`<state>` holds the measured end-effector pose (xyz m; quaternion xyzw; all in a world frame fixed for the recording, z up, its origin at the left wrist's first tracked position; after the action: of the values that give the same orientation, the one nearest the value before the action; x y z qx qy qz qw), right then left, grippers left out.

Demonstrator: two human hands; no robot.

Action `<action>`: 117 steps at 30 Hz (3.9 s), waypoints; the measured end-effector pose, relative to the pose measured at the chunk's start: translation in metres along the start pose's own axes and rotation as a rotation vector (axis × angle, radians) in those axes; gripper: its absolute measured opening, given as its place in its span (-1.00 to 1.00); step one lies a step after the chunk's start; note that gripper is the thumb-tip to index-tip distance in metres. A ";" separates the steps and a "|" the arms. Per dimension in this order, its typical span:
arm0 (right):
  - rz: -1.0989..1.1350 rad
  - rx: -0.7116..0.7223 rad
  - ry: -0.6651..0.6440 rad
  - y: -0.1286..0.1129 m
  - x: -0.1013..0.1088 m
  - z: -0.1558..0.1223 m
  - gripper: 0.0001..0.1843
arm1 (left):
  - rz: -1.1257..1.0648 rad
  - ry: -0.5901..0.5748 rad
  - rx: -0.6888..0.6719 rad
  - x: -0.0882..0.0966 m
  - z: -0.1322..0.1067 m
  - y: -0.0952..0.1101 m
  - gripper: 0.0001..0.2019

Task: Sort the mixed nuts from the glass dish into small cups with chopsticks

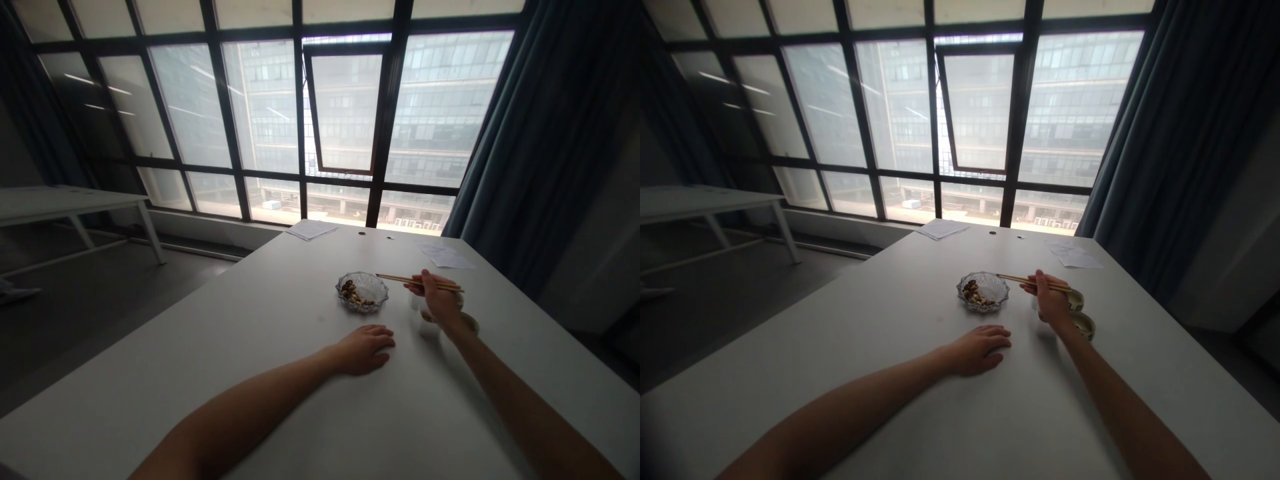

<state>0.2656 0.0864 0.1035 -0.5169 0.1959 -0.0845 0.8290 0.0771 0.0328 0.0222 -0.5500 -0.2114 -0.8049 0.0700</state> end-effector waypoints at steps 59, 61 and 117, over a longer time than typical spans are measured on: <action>-0.326 0.008 -0.521 0.020 -0.061 -0.041 -0.56 | 0.056 0.028 0.004 0.001 0.001 0.005 -0.67; -0.313 0.017 -0.496 0.022 -0.060 -0.041 -0.56 | 0.055 0.028 0.005 0.002 0.001 0.006 -0.67; -0.151 -0.172 -0.248 0.030 -0.060 -0.033 -0.54 | 0.024 -0.191 -0.224 -0.015 0.001 0.027 -0.50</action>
<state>0.1956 0.0928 0.0784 -0.6054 0.0591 -0.0650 0.7910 0.0929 0.0074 0.0161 -0.6310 -0.1195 -0.7665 -0.0027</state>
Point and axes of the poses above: each hand's wrist, its own z-axis towards the middle knuckle, its own x-axis out of the back of the hand, y = z × x, the point moved 8 cm from there along z, towards the middle knuckle, and after that the axes turned 6 degrees about z, right-handed, at the moved point
